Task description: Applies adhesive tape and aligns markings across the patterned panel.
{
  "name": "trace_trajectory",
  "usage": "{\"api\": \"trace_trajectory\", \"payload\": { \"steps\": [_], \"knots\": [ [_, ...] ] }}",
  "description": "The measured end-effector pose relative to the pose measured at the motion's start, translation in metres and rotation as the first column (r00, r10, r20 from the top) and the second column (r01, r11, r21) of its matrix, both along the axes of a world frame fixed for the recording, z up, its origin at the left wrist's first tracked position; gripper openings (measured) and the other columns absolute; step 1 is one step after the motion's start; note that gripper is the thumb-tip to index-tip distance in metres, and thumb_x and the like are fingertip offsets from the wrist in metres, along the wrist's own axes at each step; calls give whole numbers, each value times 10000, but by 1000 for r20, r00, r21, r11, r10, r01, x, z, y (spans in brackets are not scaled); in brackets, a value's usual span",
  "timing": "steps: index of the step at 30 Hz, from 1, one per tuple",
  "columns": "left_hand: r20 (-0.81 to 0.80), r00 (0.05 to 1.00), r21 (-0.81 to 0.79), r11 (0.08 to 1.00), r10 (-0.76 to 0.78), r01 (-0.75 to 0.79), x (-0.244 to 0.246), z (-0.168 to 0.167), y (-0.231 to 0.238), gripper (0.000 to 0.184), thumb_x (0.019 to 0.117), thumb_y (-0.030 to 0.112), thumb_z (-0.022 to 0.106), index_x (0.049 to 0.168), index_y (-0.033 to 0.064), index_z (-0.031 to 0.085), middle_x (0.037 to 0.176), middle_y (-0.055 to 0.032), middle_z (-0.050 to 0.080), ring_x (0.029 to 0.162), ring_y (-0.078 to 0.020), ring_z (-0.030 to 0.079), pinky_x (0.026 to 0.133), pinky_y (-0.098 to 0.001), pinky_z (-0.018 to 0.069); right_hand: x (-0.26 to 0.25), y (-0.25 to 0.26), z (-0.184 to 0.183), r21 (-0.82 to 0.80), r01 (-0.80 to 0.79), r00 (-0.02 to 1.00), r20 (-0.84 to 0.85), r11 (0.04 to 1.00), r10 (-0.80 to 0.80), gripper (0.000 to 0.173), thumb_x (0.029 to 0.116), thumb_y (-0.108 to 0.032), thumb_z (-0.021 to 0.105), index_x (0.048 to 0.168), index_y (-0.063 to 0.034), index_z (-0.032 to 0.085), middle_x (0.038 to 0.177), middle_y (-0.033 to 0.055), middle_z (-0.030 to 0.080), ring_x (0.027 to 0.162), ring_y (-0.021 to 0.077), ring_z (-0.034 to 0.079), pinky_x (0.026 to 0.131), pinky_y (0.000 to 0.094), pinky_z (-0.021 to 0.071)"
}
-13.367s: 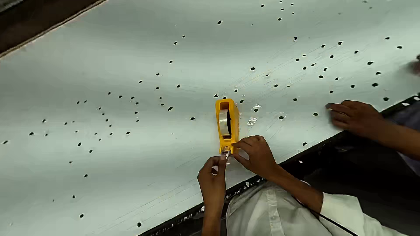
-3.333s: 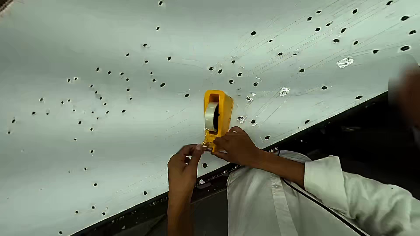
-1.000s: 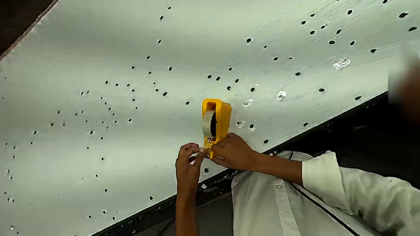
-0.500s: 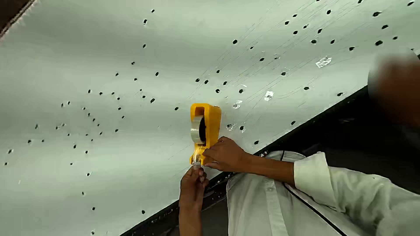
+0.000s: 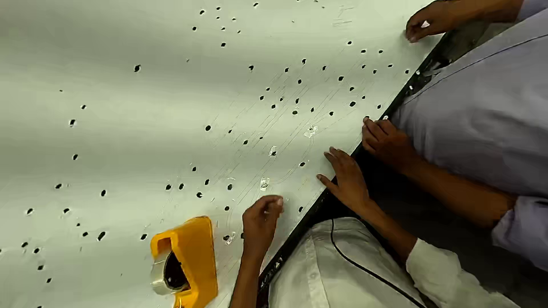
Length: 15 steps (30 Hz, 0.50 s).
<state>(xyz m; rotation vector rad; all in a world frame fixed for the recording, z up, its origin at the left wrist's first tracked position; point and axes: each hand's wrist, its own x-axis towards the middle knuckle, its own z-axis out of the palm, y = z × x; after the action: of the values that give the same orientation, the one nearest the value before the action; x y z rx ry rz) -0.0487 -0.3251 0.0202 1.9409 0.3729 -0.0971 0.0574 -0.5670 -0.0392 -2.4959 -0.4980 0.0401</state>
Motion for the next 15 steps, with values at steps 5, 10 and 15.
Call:
{"api": "trace_trajectory", "payload": {
  "steps": [5,10,15],
  "knots": [
    [22,952,207,933,-304,293,150,-2,-48,253,1013,143,613,1177,-35,687,877,-145,724,754,-235,699,735,-447,591,-2,-24,-22,-26,-21,997,72,999,23,548,1028,-473,519,1418,-96,598,1549,74,513,1467,292,430,1212,583,270],
    [-80,940,156,928,-331,339,255,-17,-101,426,998,162,660,1321,-65,500,925,-186,714,790,-278,711,778,-469,587,-4,-20,-28,34,6,995,100,999,-9,527,1016,-485,525,1387,-127,639,1523,48,545,1448,259,459,1209,542,286],
    [-314,910,432,814,-269,389,296,-16,-118,446,965,327,696,1196,-50,637,1056,-266,686,1017,-441,664,887,-649,502,-2,-25,-25,50,-20,997,75,999,16,503,1013,-447,555,1410,-147,624,1537,33,533,1453,234,455,1209,514,301]
  ]
}}
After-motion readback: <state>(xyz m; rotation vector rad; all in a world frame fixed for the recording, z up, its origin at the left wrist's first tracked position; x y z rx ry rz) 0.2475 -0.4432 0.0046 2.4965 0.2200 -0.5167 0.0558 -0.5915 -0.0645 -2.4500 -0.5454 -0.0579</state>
